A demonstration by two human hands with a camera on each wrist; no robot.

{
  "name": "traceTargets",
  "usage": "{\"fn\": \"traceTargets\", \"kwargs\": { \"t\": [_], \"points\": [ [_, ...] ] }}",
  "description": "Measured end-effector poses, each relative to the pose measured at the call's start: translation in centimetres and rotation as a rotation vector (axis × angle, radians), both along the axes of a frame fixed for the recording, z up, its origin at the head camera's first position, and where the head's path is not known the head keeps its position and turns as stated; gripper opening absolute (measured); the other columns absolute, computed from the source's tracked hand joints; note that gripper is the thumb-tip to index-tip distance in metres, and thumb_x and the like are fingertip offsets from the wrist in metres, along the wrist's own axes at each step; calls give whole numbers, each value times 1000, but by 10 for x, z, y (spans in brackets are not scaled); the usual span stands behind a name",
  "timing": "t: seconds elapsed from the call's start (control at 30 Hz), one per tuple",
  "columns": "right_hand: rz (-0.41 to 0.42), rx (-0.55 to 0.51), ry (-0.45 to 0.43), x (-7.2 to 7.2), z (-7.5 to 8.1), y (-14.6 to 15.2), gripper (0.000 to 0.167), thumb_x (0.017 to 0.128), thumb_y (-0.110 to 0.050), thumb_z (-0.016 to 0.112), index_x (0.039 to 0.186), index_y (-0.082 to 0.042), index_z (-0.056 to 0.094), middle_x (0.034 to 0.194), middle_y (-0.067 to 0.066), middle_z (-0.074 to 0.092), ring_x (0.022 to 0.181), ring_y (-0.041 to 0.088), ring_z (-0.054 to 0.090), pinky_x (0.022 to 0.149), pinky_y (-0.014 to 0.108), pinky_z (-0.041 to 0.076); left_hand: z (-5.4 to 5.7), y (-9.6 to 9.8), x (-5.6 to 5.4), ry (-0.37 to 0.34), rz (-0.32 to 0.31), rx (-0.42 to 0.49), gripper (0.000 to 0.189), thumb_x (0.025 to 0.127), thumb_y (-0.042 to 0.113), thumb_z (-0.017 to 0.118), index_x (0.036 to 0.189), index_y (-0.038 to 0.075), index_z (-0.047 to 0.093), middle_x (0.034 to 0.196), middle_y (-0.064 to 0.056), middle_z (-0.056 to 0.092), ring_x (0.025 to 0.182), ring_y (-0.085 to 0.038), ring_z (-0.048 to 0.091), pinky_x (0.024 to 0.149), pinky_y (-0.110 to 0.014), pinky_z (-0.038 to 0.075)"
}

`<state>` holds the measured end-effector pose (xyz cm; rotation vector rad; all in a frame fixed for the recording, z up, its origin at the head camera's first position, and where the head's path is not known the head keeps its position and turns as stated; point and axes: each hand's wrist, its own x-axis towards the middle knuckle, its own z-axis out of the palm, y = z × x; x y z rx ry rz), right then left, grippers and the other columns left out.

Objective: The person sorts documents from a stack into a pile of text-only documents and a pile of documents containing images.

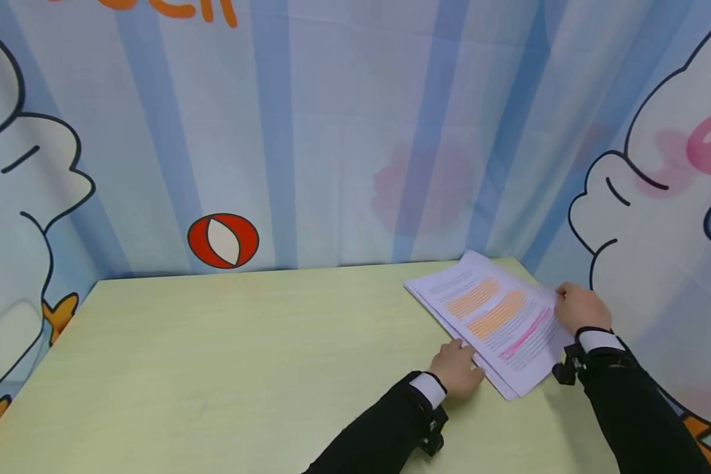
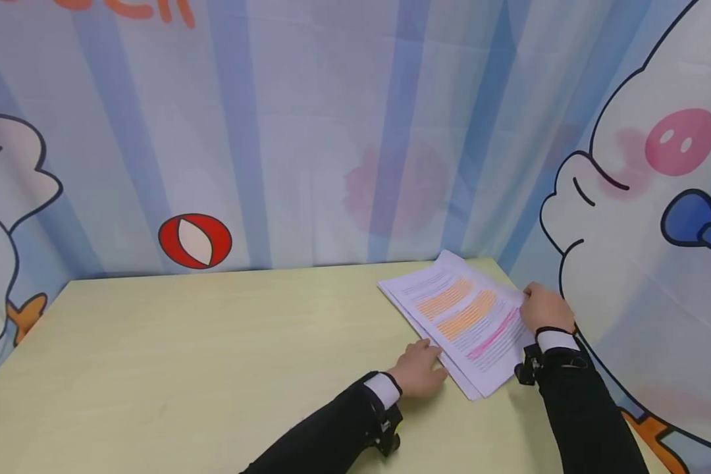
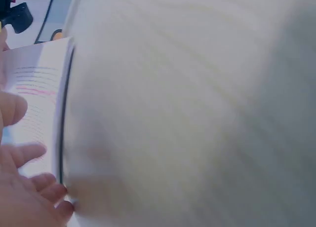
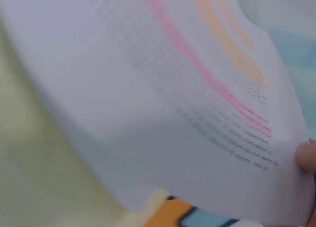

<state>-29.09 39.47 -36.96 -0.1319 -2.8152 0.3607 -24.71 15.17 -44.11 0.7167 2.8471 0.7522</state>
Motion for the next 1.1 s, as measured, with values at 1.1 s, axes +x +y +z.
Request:
{"fn": "traceTargets", "kwargs": {
  "t": [1.1],
  "points": [
    [274, -1141, 31, -16, 23, -261, 23, 96, -11, 40, 112, 2, 49, 92, 17, 58, 69, 13, 54, 57, 25, 43, 107, -272, -66, 147, 497, 901, 25, 94, 12, 39, 110, -2, 52, 95, -17, 58, 77, -22, 53, 61, -27, 39]
  ]
}}
